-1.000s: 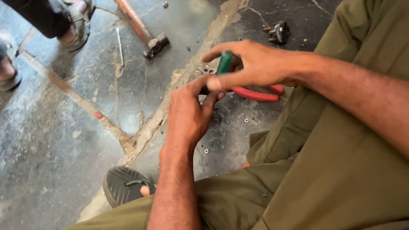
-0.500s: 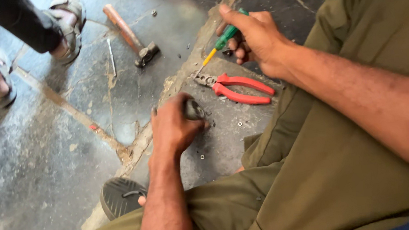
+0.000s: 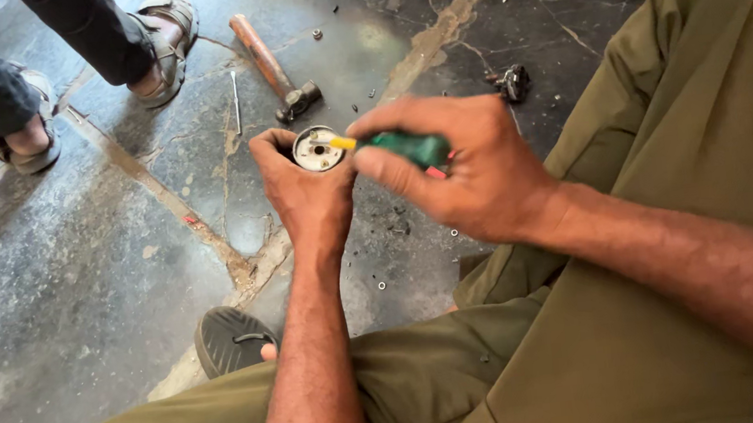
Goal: The person sits on the floor and uses a screwdriver and pliers to manipulate a small cylindrical mechanical component. They repeatedly pry and adjust internal parts of the component while holding it in one hand.
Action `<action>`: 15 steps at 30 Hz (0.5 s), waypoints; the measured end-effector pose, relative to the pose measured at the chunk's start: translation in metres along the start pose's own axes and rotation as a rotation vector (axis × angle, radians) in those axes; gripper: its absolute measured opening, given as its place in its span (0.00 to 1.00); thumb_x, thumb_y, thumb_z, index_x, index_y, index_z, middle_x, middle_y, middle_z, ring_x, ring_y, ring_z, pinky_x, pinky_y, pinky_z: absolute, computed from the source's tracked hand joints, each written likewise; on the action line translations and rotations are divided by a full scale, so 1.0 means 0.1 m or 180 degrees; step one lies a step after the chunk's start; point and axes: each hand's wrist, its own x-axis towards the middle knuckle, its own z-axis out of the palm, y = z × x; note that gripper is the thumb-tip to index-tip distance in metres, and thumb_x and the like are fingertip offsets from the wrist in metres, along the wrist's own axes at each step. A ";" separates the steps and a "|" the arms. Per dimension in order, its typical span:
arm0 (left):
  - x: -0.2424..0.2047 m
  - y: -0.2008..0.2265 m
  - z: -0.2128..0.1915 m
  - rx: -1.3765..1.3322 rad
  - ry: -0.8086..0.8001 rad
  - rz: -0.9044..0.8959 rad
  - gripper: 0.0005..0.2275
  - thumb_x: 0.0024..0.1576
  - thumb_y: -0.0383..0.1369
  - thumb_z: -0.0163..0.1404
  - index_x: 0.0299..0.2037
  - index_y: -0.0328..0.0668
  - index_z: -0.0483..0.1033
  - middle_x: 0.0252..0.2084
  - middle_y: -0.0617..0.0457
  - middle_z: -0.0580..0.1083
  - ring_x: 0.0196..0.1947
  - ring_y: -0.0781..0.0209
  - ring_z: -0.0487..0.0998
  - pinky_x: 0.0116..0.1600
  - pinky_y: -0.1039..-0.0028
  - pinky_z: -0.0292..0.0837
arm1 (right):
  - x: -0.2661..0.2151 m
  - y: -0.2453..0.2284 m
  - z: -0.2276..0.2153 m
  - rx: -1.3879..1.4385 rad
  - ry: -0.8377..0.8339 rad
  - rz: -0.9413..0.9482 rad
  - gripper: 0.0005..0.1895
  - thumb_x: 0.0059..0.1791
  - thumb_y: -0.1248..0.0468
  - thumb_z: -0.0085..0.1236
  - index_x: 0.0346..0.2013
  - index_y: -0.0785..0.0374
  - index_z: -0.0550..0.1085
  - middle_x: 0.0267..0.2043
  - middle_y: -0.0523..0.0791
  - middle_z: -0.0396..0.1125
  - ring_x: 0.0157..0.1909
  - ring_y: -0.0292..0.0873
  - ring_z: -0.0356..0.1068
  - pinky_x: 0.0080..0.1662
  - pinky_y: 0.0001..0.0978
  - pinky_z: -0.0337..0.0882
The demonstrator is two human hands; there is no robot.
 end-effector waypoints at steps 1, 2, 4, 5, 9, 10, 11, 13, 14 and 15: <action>0.01 0.00 -0.01 0.0021 0.0052 0.0009 0.26 0.42 0.33 0.69 0.44 0.39 0.63 0.40 0.48 0.71 0.40 0.55 0.75 0.47 0.66 0.74 | 0.01 -0.06 0.03 -0.0092 -0.0064 -0.0106 0.13 0.56 0.60 0.61 0.51 0.65 0.78 0.41 0.48 0.77 0.38 0.38 0.78 0.39 0.32 0.76; 0.01 0.00 -0.01 0.0041 0.0105 0.0018 0.26 0.42 0.32 0.68 0.44 0.39 0.63 0.40 0.48 0.71 0.41 0.54 0.74 0.48 0.65 0.73 | 0.03 -0.10 0.05 -0.0138 -0.0059 -0.0195 0.13 0.56 0.60 0.61 0.52 0.65 0.78 0.43 0.48 0.77 0.40 0.40 0.78 0.41 0.32 0.76; 0.04 0.03 -0.02 0.0063 0.0235 0.0091 0.26 0.42 0.31 0.68 0.44 0.39 0.63 0.40 0.48 0.70 0.42 0.52 0.74 0.49 0.64 0.72 | 0.08 -0.17 0.12 -0.0203 -0.0048 -0.0401 0.14 0.57 0.60 0.61 0.54 0.65 0.77 0.46 0.50 0.76 0.44 0.43 0.79 0.44 0.34 0.78; 0.04 0.04 -0.02 0.0059 0.0313 0.0132 0.26 0.42 0.31 0.68 0.44 0.40 0.63 0.41 0.48 0.70 0.43 0.52 0.74 0.50 0.64 0.71 | 0.08 -0.20 0.15 -0.0312 -0.0045 -0.0412 0.14 0.57 0.60 0.61 0.53 0.66 0.77 0.46 0.51 0.76 0.43 0.44 0.79 0.44 0.35 0.77; 0.01 0.12 -0.04 0.0254 0.0504 0.0222 0.32 0.36 0.38 0.75 0.41 0.39 0.61 0.40 0.46 0.68 0.43 0.47 0.71 0.49 0.60 0.67 | 0.08 -0.28 0.24 -0.0730 -0.0145 -0.0414 0.15 0.54 0.61 0.63 0.51 0.67 0.78 0.42 0.52 0.76 0.36 0.47 0.77 0.38 0.36 0.75; -0.01 0.12 -0.06 0.0385 0.0572 0.0250 0.33 0.36 0.38 0.75 0.41 0.39 0.61 0.40 0.46 0.68 0.44 0.46 0.71 0.49 0.58 0.66 | 0.08 -0.30 0.26 -0.0837 -0.0198 -0.0388 0.15 0.53 0.61 0.64 0.51 0.68 0.78 0.41 0.53 0.76 0.34 0.47 0.76 0.36 0.36 0.75; -0.02 0.14 -0.06 0.0514 0.0607 0.0296 0.33 0.35 0.39 0.75 0.41 0.40 0.61 0.41 0.46 0.69 0.46 0.44 0.70 0.50 0.57 0.65 | 0.07 -0.31 0.27 -0.0877 -0.0165 -0.0413 0.15 0.53 0.61 0.64 0.50 0.68 0.78 0.40 0.53 0.76 0.34 0.48 0.77 0.36 0.37 0.75; -0.02 0.14 -0.04 0.0663 0.0650 0.0280 0.31 0.37 0.37 0.73 0.42 0.40 0.61 0.42 0.46 0.68 0.48 0.43 0.69 0.50 0.55 0.63 | 0.07 -0.34 0.31 -0.0969 -0.0083 -0.0448 0.15 0.53 0.62 0.64 0.50 0.69 0.78 0.38 0.52 0.76 0.35 0.48 0.77 0.36 0.37 0.75; -0.01 0.14 -0.02 0.0682 0.0657 0.0219 0.29 0.40 0.34 0.71 0.43 0.40 0.61 0.43 0.45 0.68 0.49 0.42 0.68 0.50 0.54 0.63 | 0.06 -0.35 0.32 -0.0941 -0.0016 -0.0478 0.15 0.53 0.62 0.64 0.50 0.69 0.77 0.40 0.52 0.76 0.37 0.49 0.77 0.38 0.37 0.75; -0.01 0.12 -0.01 0.0697 0.0664 0.0160 0.26 0.43 0.31 0.68 0.44 0.40 0.61 0.44 0.45 0.68 0.49 0.42 0.68 0.50 0.54 0.63 | 0.07 -0.35 0.34 -0.0917 0.0052 -0.0511 0.15 0.54 0.62 0.64 0.50 0.69 0.77 0.42 0.53 0.76 0.38 0.49 0.77 0.39 0.38 0.75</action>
